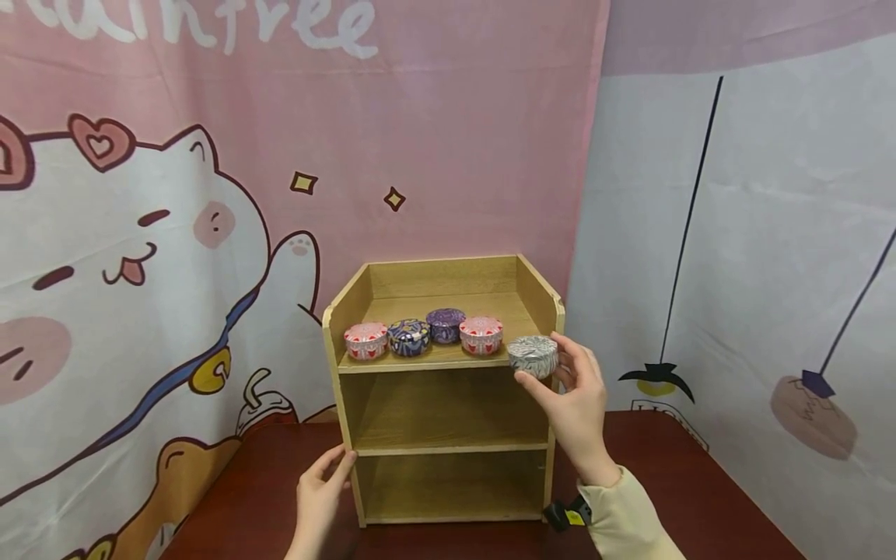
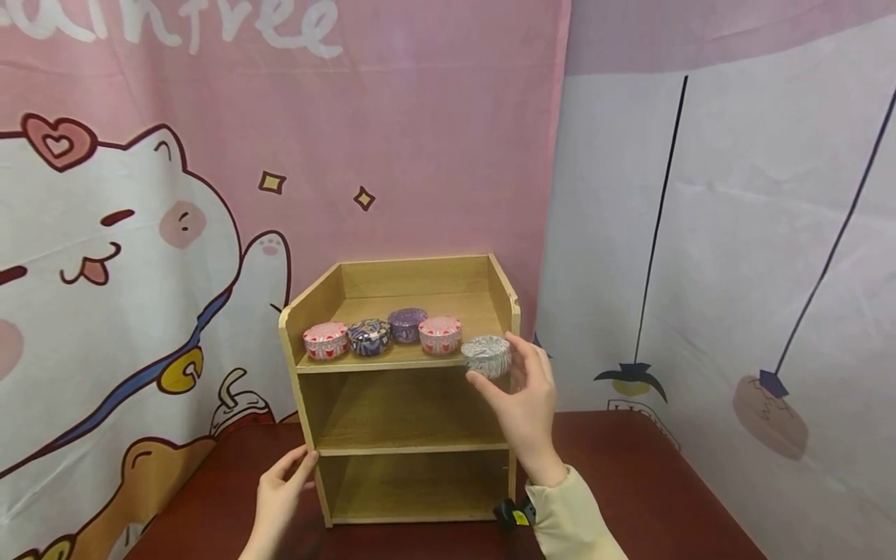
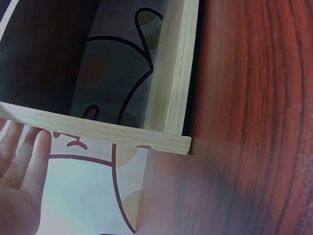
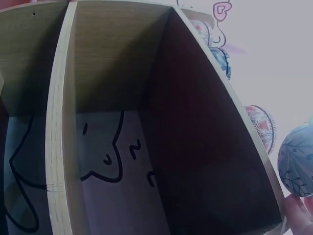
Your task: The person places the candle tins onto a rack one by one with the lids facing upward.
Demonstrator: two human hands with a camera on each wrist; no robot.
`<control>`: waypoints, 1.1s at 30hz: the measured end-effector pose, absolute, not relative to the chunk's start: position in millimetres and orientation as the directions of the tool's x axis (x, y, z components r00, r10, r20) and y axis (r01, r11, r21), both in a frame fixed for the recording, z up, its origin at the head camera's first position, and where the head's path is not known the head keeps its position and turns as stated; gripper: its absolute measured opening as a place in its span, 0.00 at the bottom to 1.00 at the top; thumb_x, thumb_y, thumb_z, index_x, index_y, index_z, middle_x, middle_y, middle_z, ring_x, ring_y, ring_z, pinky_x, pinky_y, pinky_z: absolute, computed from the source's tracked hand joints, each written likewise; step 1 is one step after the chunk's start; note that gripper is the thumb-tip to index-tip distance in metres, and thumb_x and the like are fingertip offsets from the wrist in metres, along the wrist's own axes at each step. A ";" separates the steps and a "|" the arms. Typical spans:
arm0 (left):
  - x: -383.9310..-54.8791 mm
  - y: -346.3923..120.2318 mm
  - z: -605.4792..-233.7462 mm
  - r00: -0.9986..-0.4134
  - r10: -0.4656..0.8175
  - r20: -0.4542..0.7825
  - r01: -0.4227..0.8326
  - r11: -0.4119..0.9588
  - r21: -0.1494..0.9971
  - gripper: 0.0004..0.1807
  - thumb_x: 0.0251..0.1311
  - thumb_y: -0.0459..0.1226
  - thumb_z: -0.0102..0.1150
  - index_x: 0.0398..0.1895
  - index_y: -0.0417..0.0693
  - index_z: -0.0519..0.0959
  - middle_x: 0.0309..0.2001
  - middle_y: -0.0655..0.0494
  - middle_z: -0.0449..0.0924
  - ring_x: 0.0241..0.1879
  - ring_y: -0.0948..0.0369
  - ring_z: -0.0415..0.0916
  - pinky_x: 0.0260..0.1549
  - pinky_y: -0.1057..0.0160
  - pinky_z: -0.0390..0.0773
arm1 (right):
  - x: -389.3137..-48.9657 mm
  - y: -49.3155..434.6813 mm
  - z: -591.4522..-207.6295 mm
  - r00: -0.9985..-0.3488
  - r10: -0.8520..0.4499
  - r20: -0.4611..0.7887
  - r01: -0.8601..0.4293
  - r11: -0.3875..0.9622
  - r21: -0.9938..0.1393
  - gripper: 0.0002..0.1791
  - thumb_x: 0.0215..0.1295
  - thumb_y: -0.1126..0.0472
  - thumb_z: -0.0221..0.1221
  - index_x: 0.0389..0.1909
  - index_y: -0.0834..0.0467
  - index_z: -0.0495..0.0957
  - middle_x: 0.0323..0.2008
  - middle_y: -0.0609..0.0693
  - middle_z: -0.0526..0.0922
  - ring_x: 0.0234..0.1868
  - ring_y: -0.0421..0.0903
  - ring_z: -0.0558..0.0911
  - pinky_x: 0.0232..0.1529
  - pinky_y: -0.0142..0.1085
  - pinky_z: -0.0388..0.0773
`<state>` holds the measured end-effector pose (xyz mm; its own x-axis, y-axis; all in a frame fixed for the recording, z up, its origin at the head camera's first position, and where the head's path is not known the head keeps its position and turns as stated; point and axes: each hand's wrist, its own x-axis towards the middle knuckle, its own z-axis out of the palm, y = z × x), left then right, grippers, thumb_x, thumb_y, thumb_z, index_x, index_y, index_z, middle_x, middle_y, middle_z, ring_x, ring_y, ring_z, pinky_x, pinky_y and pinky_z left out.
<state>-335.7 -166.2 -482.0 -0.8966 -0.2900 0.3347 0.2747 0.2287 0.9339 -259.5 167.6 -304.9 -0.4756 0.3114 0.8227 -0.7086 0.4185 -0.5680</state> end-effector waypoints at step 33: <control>-332.9 -165.7 -480.9 -0.907 -0.286 0.309 0.259 0.200 0.945 0.24 0.60 0.47 0.66 0.52 0.39 0.81 0.42 0.46 0.85 0.33 0.59 0.82 0.29 0.65 0.81 | -303.2 172.1 -325.2 -0.269 0.290 0.918 -0.634 0.665 -0.396 0.36 0.39 0.67 0.79 0.53 0.67 0.77 0.39 0.61 0.71 0.36 0.54 0.69 0.34 0.36 0.64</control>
